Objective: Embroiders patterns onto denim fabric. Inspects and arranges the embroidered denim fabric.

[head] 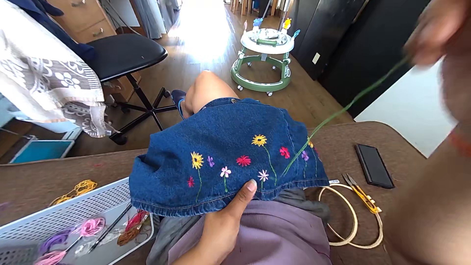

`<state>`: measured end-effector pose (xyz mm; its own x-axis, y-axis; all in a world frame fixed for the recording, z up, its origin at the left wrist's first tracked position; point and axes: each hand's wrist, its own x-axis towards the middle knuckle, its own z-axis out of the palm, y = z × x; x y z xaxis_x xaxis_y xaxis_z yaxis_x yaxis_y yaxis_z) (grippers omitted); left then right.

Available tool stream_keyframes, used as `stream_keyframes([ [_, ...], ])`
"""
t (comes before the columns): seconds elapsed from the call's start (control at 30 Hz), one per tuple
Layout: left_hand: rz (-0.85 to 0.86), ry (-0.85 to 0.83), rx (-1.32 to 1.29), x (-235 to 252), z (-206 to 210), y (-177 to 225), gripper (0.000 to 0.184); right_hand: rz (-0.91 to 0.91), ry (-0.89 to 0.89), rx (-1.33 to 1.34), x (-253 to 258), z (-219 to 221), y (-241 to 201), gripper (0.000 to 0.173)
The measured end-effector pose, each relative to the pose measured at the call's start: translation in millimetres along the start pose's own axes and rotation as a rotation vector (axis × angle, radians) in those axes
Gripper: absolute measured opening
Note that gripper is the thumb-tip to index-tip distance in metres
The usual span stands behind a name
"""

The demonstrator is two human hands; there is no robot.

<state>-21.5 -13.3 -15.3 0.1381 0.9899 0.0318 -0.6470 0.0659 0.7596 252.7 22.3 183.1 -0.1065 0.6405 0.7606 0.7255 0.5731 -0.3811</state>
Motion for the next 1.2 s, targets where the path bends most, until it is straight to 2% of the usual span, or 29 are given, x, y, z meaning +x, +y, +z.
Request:
stream_keyframes([
  [0.03,-0.019,0.015,-0.036,-0.2,1.2,1.2,0.033,0.046,-0.031,0.113,-22.6,17.5,-27.5,0.014],
  [0.1,-0.022,0.021,-0.077,-0.2,2.5,2.3,0.036,0.05,-0.101,0.213,-61.5,49.2,-55.8,0.012],
  [0.2,0.004,-0.02,-0.077,-0.5,0.2,1.4,0.033,0.127,-0.114,0.248,-120.7,87.3,-57.4,0.008],
  [0.3,0.028,-0.03,-0.034,-0.4,-2.6,0.3,0.031,0.206,-0.078,0.243,-154.3,113.3,-52.7,0.013],
  [1.03,0.018,0.014,-0.028,0.1,-2.4,0.2,0.032,0.292,-0.062,0.231,-164.3,134.0,-53.9,0.016],
  [1.2,0.205,-0.028,0.169,0.5,-6.7,-5.1,0.029,0.242,-0.057,0.132,-160.5,130.1,-57.3,0.015],
])
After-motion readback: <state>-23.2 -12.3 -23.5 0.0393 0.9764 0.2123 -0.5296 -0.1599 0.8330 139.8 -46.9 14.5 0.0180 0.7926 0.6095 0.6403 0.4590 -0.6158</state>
